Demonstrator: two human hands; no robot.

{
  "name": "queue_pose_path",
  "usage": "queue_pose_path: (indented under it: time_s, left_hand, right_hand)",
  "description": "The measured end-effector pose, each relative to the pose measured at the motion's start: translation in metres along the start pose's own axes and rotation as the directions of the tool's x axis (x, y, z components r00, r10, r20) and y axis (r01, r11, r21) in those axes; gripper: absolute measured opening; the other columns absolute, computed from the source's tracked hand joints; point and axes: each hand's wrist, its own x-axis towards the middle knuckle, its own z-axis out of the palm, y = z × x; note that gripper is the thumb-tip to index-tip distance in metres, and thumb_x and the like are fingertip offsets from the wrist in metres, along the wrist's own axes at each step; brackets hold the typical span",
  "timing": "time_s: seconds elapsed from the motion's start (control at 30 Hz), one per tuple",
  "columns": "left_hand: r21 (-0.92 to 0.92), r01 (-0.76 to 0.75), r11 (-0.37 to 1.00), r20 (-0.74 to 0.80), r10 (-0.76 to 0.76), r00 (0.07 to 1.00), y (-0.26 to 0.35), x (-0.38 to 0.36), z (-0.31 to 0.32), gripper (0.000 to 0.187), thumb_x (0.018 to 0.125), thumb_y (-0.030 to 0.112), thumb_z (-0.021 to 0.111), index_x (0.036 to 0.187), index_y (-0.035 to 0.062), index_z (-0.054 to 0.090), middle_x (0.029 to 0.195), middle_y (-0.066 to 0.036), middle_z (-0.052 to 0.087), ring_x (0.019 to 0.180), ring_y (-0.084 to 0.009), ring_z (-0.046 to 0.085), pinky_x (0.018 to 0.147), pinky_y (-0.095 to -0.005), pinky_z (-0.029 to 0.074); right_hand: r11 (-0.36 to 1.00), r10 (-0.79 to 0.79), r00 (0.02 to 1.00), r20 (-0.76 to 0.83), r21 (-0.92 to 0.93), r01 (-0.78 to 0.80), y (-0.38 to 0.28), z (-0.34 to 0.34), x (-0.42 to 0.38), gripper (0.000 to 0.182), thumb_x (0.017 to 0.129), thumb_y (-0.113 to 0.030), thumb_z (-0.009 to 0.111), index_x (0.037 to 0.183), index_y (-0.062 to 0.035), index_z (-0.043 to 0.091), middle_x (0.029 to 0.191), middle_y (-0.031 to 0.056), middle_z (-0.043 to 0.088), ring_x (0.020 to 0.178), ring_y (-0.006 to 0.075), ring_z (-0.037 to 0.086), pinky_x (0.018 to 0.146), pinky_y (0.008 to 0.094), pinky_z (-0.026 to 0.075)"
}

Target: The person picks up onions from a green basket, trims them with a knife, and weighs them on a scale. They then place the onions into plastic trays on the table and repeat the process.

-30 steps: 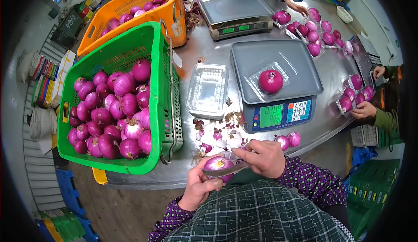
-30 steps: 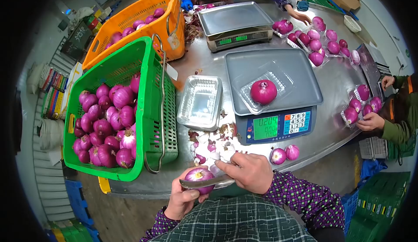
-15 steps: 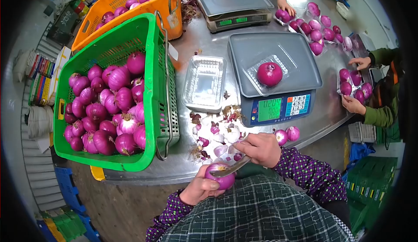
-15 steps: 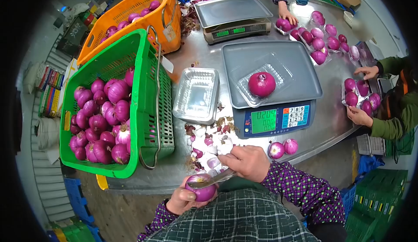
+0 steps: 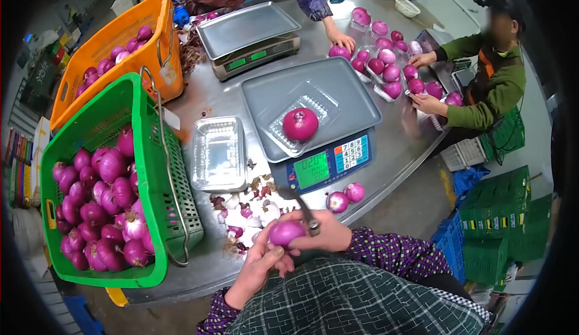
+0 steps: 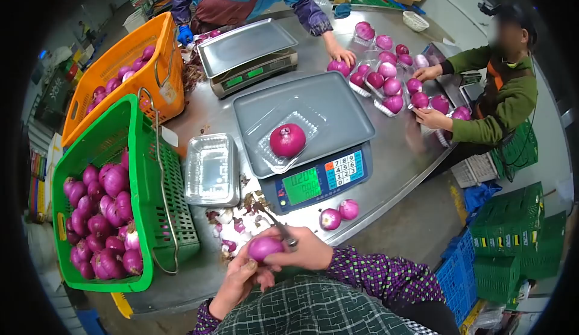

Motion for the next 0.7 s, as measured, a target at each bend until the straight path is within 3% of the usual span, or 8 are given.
queue_pose_path:
  time_s: [0.13, 0.2, 0.33, 0.37, 0.5, 0.57, 0.6, 0.7]
  left_hand:
    - [0.261, -0.119, 0.958, -0.072, 0.142, 0.987, 0.0, -0.01, -0.011, 0.052, 0.094, 0.015, 0.055, 0.141, 0.0028, 0.037, 0.102, -0.017, 0.066, 0.074, -0.0175, 0.064, 0.059, -0.0248, 0.05]
    - [0.346, -0.118, 0.931, -0.16, 0.183, 0.97, -0.003, -0.016, -0.018, 0.046, 0.092, 0.009, 0.057, 0.136, 0.0021, 0.045, 0.099, -0.014, 0.067, 0.074, -0.0144, 0.063, 0.061, -0.024, 0.05]
    - [0.628, -0.198, 0.753, -0.089, 0.322, 0.943, 0.015, -0.023, -0.009, 0.019, 0.087, 0.006, 0.067, 0.106, 0.0008, 0.069, 0.092, -0.007, 0.068, 0.081, -0.0111, 0.063, 0.072, -0.0251, 0.051]
    - [0.738, -0.377, 0.56, 0.128, 0.432, 0.893, 0.02, -0.019, -0.013, 0.014, 0.087, 0.007, 0.067, 0.098, -0.0002, 0.07, 0.09, -0.008, 0.068, 0.082, -0.0137, 0.064, 0.072, -0.0276, 0.051]
    - [0.607, -0.627, 0.489, 0.316, 0.576, 0.754, 0.06, -0.042, 0.005, 0.022, 0.086, 0.013, 0.067, 0.07, 0.0016, 0.057, 0.064, -0.008, 0.047, 0.06, -0.0204, 0.047, 0.055, -0.0367, 0.038]
    - [0.62, -0.706, 0.342, 0.433, 0.601, 0.672, 0.106, -0.077, 0.011, 0.019, 0.086, 0.01, 0.066, 0.071, 0.0023, 0.058, 0.068, -0.008, 0.052, 0.065, -0.0201, 0.053, 0.057, -0.0352, 0.042]
    - [0.654, -0.691, 0.307, 0.386, 0.65, 0.655, 0.129, -0.096, 0.006, 0.015, 0.085, 0.007, 0.066, 0.072, 0.0009, 0.061, 0.075, -0.01, 0.06, 0.068, -0.0208, 0.058, 0.061, -0.0327, 0.046]
    - [0.877, -0.472, 0.087, 0.144, 0.891, 0.431, 0.203, -0.145, -0.031, 0.02, 0.086, 0.008, 0.058, 0.069, -0.0024, 0.062, 0.073, -0.012, 0.067, 0.062, -0.0189, 0.061, 0.059, -0.0312, 0.051]
  right_hand:
    - [0.961, 0.25, 0.809, -0.532, 0.235, -0.143, 0.012, -0.062, -0.037, 0.045, 0.077, -0.025, 0.073, 0.111, 0.0024, 0.063, 0.104, 0.0108, 0.067, 0.093, 0.0158, 0.062, 0.086, 0.0313, 0.05]
    - [0.974, 0.038, 0.619, -0.785, -0.109, -0.199, 0.056, -0.108, -0.056, 0.04, 0.077, -0.021, 0.075, 0.108, 0.0018, 0.063, 0.098, 0.0098, 0.067, 0.09, 0.0159, 0.063, 0.083, 0.031, 0.049]
    - [0.886, 0.01, 0.477, -0.879, -0.213, -0.412, 0.083, -0.135, -0.064, 0.052, 0.074, -0.025, 0.081, 0.113, 0.0032, 0.061, 0.104, 0.0139, 0.067, 0.097, 0.0206, 0.063, 0.087, 0.0331, 0.049]
    - [0.832, 0.072, 0.475, -0.877, -0.21, -0.514, 0.086, -0.136, -0.061, 0.058, 0.073, -0.027, 0.082, 0.117, 0.0043, 0.06, 0.107, 0.0157, 0.066, 0.099, 0.0226, 0.062, 0.09, 0.0345, 0.048]
    - [0.765, 0.027, 0.626, -0.78, -0.386, -0.515, 0.193, -0.193, -0.081, 0.064, 0.08, -0.025, 0.076, 0.127, 0.009, 0.05, 0.123, 0.0238, 0.057, 0.113, 0.028, 0.056, 0.099, 0.0383, 0.042]
    - [0.952, -0.139, 0.541, -0.829, -0.262, -0.157, 0.243, -0.22, -0.09, 0.054, 0.083, -0.028, 0.075, 0.12, 0.0062, 0.058, 0.117, 0.0201, 0.063, 0.106, 0.0246, 0.061, 0.092, 0.0349, 0.047]
    - [0.9, -0.111, 0.486, -0.867, -0.295, -0.321, 0.136, -0.143, -0.07, 0.042, 0.088, -0.024, 0.07, 0.116, 0.0053, 0.06, 0.097, 0.012, 0.066, 0.084, 0.0183, 0.06, 0.076, 0.0315, 0.049]
    - [0.883, -0.07, 0.71, -0.701, -0.374, -0.282, 0.095, -0.129, -0.064, 0.038, 0.09, -0.021, 0.067, 0.116, 0.0066, 0.058, 0.105, 0.0155, 0.065, 0.092, 0.0199, 0.062, 0.079, 0.0316, 0.05]
